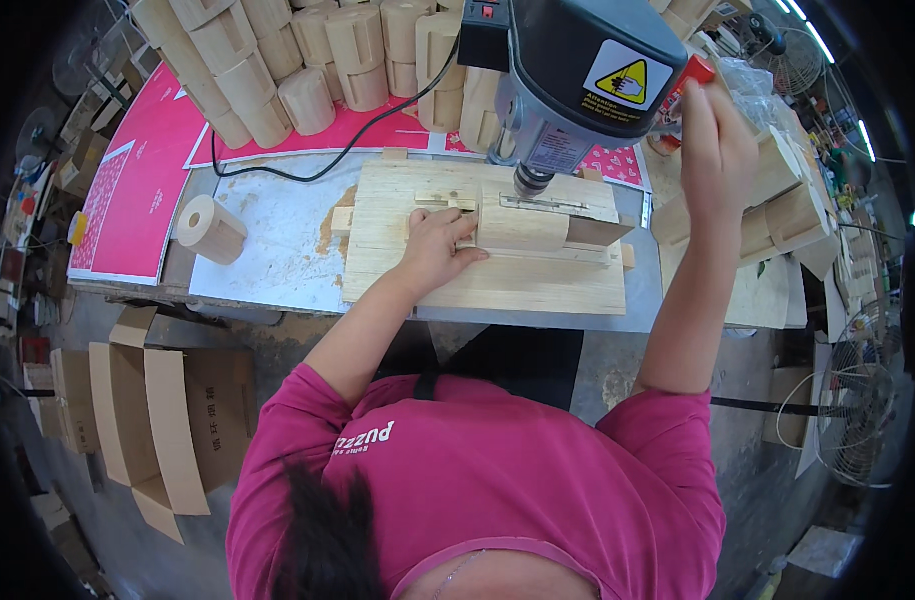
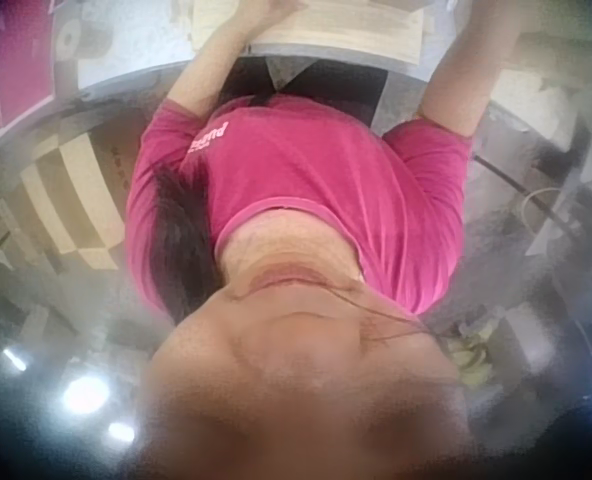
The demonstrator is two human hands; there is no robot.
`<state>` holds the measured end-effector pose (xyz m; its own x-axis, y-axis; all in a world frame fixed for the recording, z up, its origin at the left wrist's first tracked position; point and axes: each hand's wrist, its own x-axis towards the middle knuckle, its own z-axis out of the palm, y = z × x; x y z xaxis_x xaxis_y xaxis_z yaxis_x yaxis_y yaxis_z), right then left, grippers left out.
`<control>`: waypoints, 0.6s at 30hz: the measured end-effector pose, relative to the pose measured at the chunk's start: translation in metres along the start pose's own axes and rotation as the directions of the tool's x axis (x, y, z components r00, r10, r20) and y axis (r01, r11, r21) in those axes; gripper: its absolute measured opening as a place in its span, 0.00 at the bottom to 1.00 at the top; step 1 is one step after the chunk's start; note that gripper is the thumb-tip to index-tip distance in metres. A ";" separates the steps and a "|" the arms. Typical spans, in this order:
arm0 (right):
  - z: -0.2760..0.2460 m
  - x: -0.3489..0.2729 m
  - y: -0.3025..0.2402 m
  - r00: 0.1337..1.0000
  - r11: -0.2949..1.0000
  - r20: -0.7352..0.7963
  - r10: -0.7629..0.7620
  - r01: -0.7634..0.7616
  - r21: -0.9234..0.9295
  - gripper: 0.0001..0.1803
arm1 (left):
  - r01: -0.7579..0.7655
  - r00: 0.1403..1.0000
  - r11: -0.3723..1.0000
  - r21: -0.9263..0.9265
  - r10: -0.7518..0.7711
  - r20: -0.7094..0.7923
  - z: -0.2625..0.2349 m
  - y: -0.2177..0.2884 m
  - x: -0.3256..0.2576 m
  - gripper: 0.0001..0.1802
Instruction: Drilling holes into cylindrical wood blocks using a stationary power tool.
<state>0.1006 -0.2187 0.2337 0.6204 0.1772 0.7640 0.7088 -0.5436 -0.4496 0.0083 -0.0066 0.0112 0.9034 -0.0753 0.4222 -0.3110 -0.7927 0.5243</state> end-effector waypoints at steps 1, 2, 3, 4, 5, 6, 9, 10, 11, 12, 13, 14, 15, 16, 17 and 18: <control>-0.004 -0.019 -0.004 0.999 1.000 0.032 0.002 -0.002 0.003 0.12 | 0.015 1.000 1.000 0.008 -0.015 0.004 -0.002 -0.001 -0.002 0.20; -0.008 -0.039 -0.005 0.998 1.000 0.058 0.006 -0.006 -0.002 0.10 | 0.022 1.000 1.000 0.012 -0.022 0.009 -0.003 0.001 -0.001 0.20; -0.006 -0.059 -0.004 1.000 0.996 0.014 0.011 -0.012 0.089 0.09 | 0.015 1.000 1.000 0.007 -0.015 0.012 -0.002 0.004 0.001 0.20; 0.003 -0.079 0.000 0.999 0.982 -0.026 0.018 -0.013 0.190 0.07 | 0.028 0.999 1.000 0.002 -0.028 0.023 -0.002 0.005 0.000 0.20; 0.006 -0.094 0.003 1.000 0.984 -0.021 0.012 -0.008 0.178 0.07 | 0.038 0.999 0.999 -0.005 -0.038 0.035 -0.003 0.005 0.001 0.19; 0.011 -0.107 0.007 1.000 0.986 -0.017 0.008 -0.005 0.165 0.07 | 0.035 0.999 0.999 -0.005 -0.034 0.038 -0.002 0.004 0.001 0.19; 0.044 -0.136 0.035 0.993 0.964 -0.109 -0.038 0.065 0.257 0.06 | 0.011 1.000 1.000 -0.015 -0.011 0.019 0.001 0.002 0.001 0.24; 0.056 -0.141 0.045 0.983 0.964 -0.137 -0.120 0.148 0.223 0.07 | 0.013 1.000 1.000 -0.008 -0.013 0.013 0.000 0.001 0.000 0.24; 0.062 -0.141 0.048 0.966 0.956 -0.160 -0.201 0.230 0.185 0.08 | 0.016 1.000 1.000 -0.004 -0.016 0.007 0.000 0.001 -0.001 0.25; 0.063 -0.141 0.050 0.965 0.955 -0.162 -0.204 0.232 0.183 0.08 | 0.013 1.000 1.000 -0.004 -0.013 0.005 0.001 0.002 -0.001 0.25; 0.063 -0.140 0.050 0.959 0.951 -0.180 -0.218 0.250 0.183 0.08 | 0.014 1.000 1.000 -0.004 -0.014 0.004 0.002 0.002 0.000 0.24; 0.064 -0.138 0.050 0.952 0.944 -0.199 -0.232 0.270 0.189 0.08 | 0.019 1.000 1.000 0.000 -0.019 0.001 0.002 0.002 0.000 0.24; 0.061 -0.139 0.049 0.951 0.942 -0.202 -0.235 0.274 0.192 0.08 | 0.019 1.000 1.000 0.004 -0.019 -0.004 0.002 0.001 -0.001 0.24; 0.053 -0.140 0.050 0.964 0.949 -0.154 -0.215 0.243 0.200 0.06 | 0.039 0.999 0.999 -0.008 -0.039 0.018 0.002 0.001 -0.003 0.24; 0.047 -0.137 0.051 0.975 0.955 -0.107 -0.196 0.214 0.204 0.04 | 0.057 0.998 0.998 -0.019 -0.056 0.039 0.003 0.000 -0.002 0.24; 0.038 -0.126 0.045 0.970 0.953 -0.140 -0.201 0.227 0.201 0.03 | 0.056 0.998 0.998 -0.019 -0.055 0.037 0.003 0.001 -0.001 0.24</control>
<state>0.0669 -0.2343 0.0998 0.4120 0.1663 0.8959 0.8837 -0.3126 -0.3484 0.0080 -0.0093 0.0087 0.9294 -0.0534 0.3652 -0.2655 -0.7840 0.5611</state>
